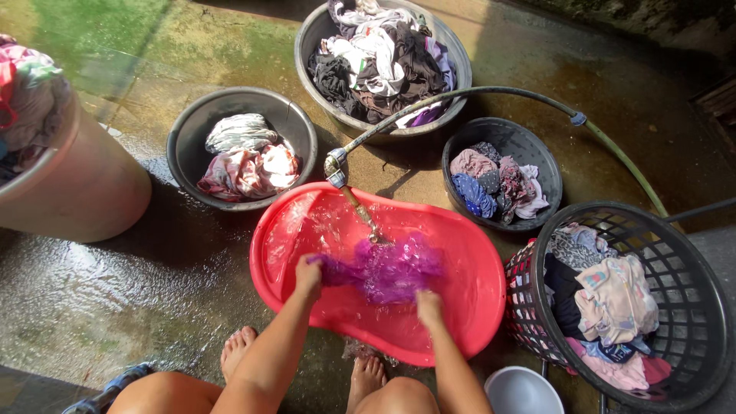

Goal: The person washes clothes by rinsing and scrubbing garments in a wash basin filled with water and wringing them out by hand.

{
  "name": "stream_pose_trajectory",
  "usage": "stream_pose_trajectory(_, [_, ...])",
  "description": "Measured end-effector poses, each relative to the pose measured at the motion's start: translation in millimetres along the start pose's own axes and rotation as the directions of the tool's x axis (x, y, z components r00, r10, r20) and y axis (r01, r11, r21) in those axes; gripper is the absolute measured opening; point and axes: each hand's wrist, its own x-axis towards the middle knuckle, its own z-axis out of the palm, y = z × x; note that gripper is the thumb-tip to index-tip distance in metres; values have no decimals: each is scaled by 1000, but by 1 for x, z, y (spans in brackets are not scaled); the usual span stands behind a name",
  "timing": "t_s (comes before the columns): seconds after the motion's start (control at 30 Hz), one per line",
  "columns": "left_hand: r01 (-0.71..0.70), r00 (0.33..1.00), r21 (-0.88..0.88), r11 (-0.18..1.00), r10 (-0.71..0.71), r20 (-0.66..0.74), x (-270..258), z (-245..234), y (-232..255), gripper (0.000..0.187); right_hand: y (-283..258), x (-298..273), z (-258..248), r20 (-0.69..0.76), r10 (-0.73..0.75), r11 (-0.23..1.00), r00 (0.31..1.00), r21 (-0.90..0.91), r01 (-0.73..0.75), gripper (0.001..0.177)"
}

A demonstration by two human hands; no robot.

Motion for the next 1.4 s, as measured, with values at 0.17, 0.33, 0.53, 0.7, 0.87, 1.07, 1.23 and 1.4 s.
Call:
stream_pose_trajectory(0.17, [-220, 952, 42, 975, 205, 225, 23, -13, 45, 29, 21, 19, -97, -72, 476, 382, 876, 915, -132, 27])
stream_pose_trajectory(0.33, [-668, 743, 617, 416, 317, 590, 29, -29, 101, 20, 23, 7, -155, -145, 327, 297, 934, 954, 44, 34])
stream_pose_trajectory(0.53, [-431, 853, 902, -28, 315, 417, -11, -24, 138, 39, 26, -17, -103, 87, -518, 851, 851, -42, 523, 47])
stream_pose_trajectory(0.7, [-527, 838, 839, 136, 252, 485, 6, -9, 56, 47, 7, 0, -66, -195, -244, 926, 950, -339, 168, 53])
stream_pose_trajectory(0.87, [-711, 703, 699, -68, -92, 706, -34, 36, -35, 84, -57, -21, 30, -124, 38, 976, 991, -208, -64, 46])
stream_pose_trajectory(1.07, [-480, 877, 785, -392, -241, 416, -11, 23, -36, 34, -22, -15, 19, 263, -272, 525, 926, -766, 372, 80])
stream_pose_trajectory(1.23, [-441, 895, 861, -252, -50, 444, -24, 26, -53, 28, -27, -13, 66, -180, -391, 890, 903, -324, 321, 75])
stream_pose_trajectory(1.4, [-667, 745, 580, -468, -404, 531, -21, 23, -52, 42, -11, -11, 69, 238, -680, 628, 693, -299, 719, 54])
